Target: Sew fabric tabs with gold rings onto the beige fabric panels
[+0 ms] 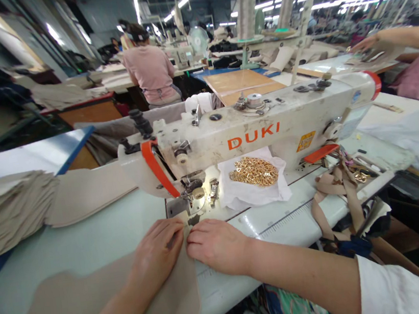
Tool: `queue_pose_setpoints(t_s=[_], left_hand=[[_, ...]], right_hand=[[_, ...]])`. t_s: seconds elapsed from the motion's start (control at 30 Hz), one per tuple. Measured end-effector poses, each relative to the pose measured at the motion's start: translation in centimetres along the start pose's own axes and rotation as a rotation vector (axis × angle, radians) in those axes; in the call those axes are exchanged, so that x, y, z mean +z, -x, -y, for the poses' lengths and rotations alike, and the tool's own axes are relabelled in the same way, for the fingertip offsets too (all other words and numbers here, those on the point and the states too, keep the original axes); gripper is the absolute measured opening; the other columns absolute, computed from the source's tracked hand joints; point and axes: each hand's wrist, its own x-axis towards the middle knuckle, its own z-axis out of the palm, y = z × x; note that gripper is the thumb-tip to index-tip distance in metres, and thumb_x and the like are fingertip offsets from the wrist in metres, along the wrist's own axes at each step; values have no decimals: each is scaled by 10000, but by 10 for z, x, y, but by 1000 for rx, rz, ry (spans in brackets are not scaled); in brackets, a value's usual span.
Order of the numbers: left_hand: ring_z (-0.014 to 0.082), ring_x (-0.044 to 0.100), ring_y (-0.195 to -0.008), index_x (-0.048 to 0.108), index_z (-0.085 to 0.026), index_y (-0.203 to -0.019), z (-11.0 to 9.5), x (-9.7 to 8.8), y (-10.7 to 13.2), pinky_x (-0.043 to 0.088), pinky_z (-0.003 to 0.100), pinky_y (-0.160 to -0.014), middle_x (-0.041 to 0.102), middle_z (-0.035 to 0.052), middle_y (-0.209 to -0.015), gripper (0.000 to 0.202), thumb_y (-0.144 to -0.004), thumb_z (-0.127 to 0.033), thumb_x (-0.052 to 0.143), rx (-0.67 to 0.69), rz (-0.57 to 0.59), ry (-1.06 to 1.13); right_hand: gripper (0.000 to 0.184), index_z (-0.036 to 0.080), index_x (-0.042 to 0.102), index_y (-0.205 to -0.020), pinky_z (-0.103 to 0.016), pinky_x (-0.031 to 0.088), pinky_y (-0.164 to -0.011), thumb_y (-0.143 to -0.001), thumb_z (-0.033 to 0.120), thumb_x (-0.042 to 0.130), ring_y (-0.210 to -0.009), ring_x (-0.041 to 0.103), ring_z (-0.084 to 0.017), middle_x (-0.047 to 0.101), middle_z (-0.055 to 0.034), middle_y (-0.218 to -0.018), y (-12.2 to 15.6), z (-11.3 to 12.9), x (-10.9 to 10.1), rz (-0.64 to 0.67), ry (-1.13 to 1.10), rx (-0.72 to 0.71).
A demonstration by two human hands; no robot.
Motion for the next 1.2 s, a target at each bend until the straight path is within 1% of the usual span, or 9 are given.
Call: queue_pose_setpoints(t_s=[0.17, 0.33, 0.5, 0.73, 0.9, 1.03, 1.2], left_hand=[[172, 590, -734, 564, -191, -778, 0, 1, -1, 522, 310, -683, 647, 33, -752, 173, -867, -117, 436, -10, 1, 7], [169, 589, -732, 563, -189, -778, 2, 2, 1, 520, 309, -689, 647, 34, -762, 161, -873, -129, 447, -32, 2, 34], [175, 590, -752, 577, -184, -792, 3, 4, 4, 528, 322, -702, 656, 45, -789, 147, -870, -131, 463, -58, 21, 52], [174, 605, -782, 605, -182, -820, 0, 1, 6, 538, 330, -722, 667, 50, -815, 159, -875, -140, 462, -92, 33, 82], [175, 601, -793, 602, -174, -834, 0, 0, 6, 539, 327, -730, 667, 56, -830, 155, -885, -141, 461, -77, 26, 79], [173, 602, -791, 603, -167, -831, -1, -1, 6, 538, 321, -730, 670, 58, -826, 159, -886, -131, 458, -74, 16, 78], [173, 604, -794, 610, -170, -831, -1, 1, 3, 535, 313, -729, 671, 56, -823, 167, -888, -138, 457, -74, 22, 75]], right_hand=[[174, 148, 617, -909, -305, 449, -858, -935, 182, 449, -955, 533, -166, 644, -68, -952, 1, 0, -1, 2, 18, 6], [173, 142, 612, -936, -315, 451, -872, -934, 180, 444, -944, 537, -183, 631, -76, -994, -1, 0, -4, -16, 94, 23], [141, 126, 605, -972, -329, 453, -889, -909, 160, 484, -944, 544, -198, 624, -86, -1006, -6, -3, -8, 12, 156, 26], [167, 103, 594, -1027, -352, 440, -928, -902, 149, 494, -997, 550, -209, 625, -118, -1046, -5, -4, -4, 6, 151, 24], [177, 121, 606, -1018, -344, 432, -952, -913, 158, 468, -1016, 550, -206, 623, -108, -1105, -4, -3, -3, -7, 198, 29], [162, 106, 608, -1002, -347, 442, -932, -898, 150, 491, -1004, 551, -214, 627, -117, -1087, -5, -2, -4, -9, 197, 24], [148, 100, 603, -993, -351, 442, -917, -884, 141, 511, -986, 546, -223, 622, -117, -1060, -6, -5, -5, 19, 182, 19]])
